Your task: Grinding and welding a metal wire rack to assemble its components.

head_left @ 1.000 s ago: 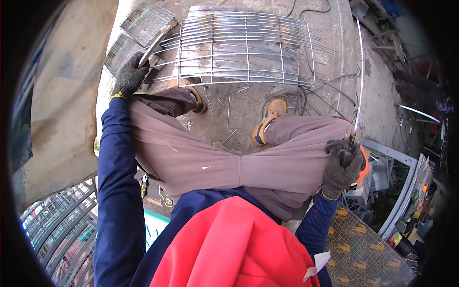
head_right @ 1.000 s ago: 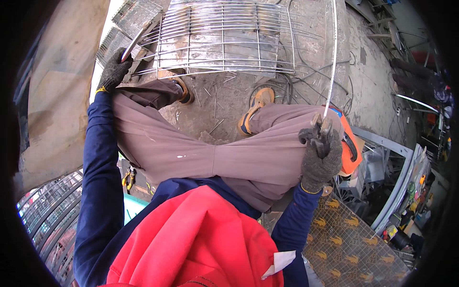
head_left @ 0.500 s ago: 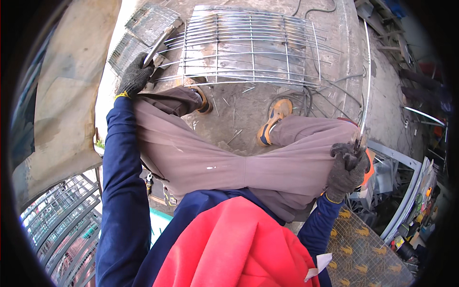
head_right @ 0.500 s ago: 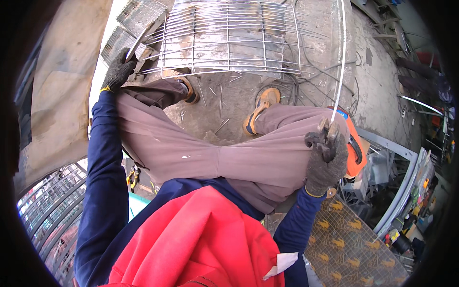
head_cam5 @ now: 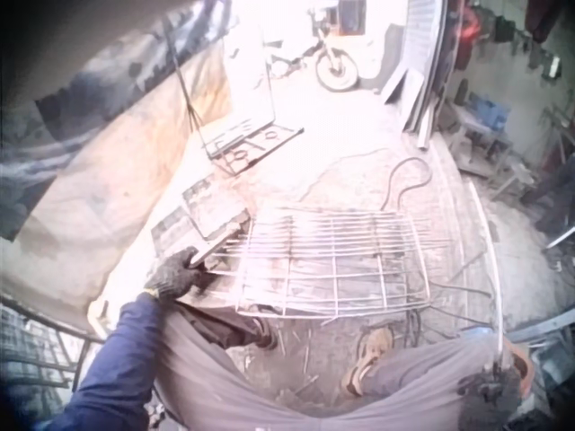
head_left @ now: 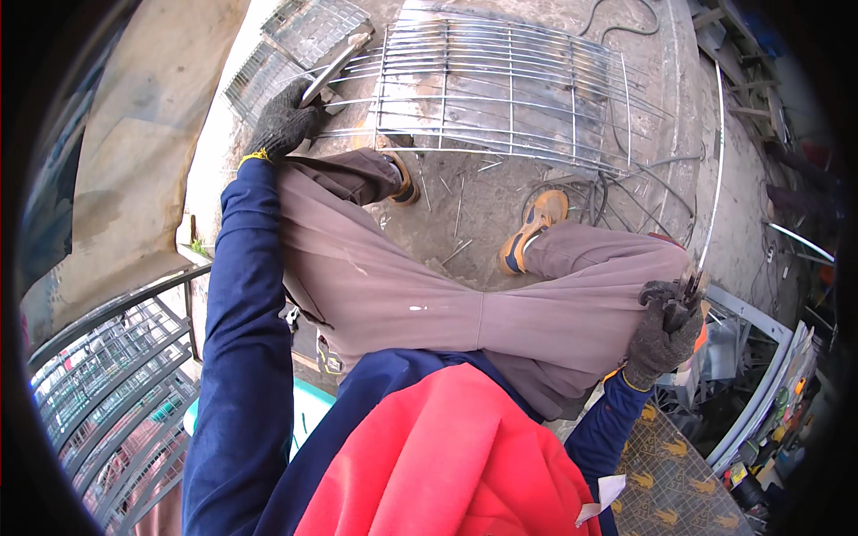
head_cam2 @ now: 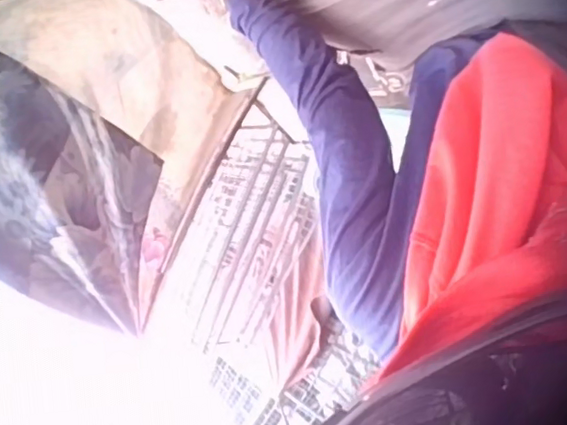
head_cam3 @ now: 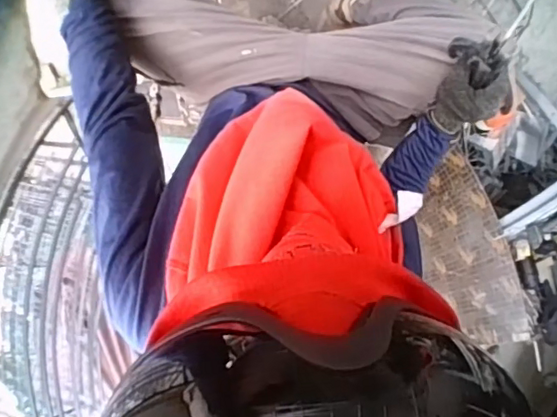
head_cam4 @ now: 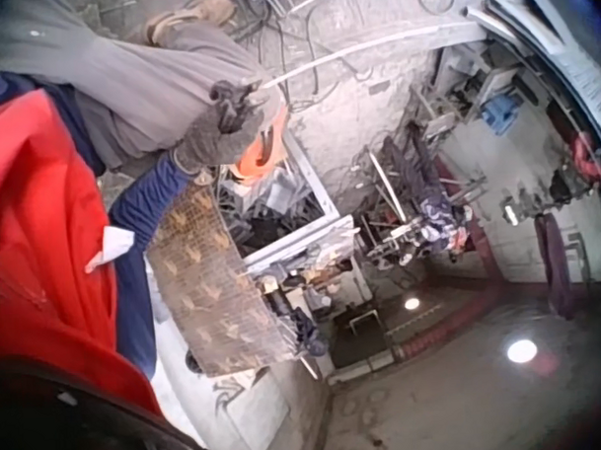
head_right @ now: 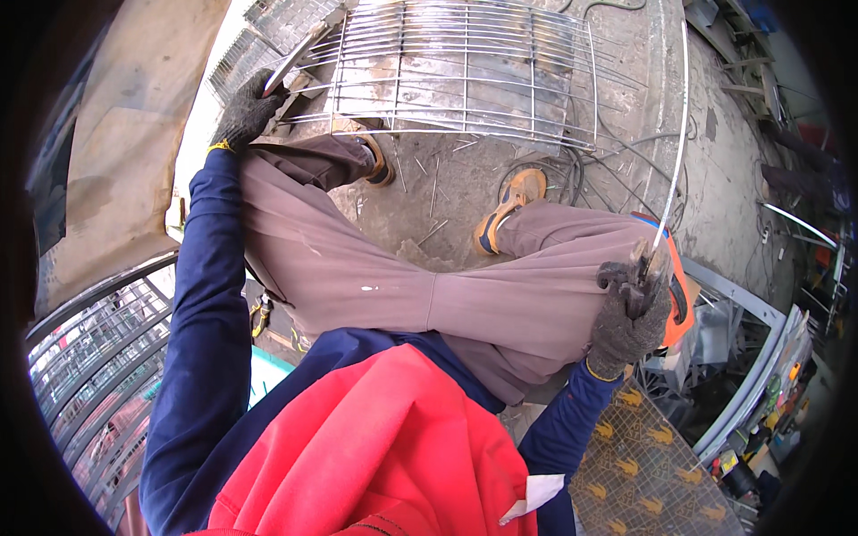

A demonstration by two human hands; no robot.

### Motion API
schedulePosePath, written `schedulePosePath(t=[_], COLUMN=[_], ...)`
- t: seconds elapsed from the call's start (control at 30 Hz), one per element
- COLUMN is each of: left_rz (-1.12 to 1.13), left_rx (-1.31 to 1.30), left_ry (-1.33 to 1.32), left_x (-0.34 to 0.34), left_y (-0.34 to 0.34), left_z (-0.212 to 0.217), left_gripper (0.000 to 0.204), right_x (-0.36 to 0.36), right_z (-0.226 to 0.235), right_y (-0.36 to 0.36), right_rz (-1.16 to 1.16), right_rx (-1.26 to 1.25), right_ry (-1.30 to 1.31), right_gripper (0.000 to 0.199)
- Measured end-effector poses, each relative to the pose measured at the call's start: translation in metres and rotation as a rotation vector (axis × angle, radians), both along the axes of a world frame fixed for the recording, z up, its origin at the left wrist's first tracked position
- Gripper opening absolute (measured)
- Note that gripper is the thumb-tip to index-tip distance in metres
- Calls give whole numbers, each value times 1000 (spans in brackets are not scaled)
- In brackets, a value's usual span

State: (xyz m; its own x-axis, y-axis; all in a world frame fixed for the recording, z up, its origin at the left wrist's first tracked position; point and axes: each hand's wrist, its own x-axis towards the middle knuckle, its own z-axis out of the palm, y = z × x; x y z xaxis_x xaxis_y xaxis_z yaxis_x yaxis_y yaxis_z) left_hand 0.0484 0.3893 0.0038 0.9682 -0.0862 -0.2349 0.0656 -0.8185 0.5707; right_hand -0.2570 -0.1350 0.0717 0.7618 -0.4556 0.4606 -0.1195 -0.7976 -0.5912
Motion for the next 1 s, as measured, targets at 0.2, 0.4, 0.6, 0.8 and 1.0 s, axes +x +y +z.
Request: schedulePosePath(t=[0.2, 0.4, 0.6, 0.8, 1.0], left_rz=[43, 5, 18, -9, 30], left_rx=[-41, 54, 87, 67, 164], left_ry=[41, -53, 52, -21, -133], left_x=[1, 5, 8, 12, 8], left_y=[-1, 1, -6, -7, -12], left_z=[-3, -7, -2, -4, 4], left_gripper=[32, 35, 41, 43, 36], right_x=[-1, 6, 4, 8, 6], right_z=[3, 4, 11, 15, 6], right_y=[3, 8, 12, 15, 11], right_rz=[-25, 84, 15, 120, 69], right_rx=[164, 277, 139, 376, 231], right_ry=[41, -56, 12, -89, -28], right_gripper=[52, 55, 47, 49, 51])
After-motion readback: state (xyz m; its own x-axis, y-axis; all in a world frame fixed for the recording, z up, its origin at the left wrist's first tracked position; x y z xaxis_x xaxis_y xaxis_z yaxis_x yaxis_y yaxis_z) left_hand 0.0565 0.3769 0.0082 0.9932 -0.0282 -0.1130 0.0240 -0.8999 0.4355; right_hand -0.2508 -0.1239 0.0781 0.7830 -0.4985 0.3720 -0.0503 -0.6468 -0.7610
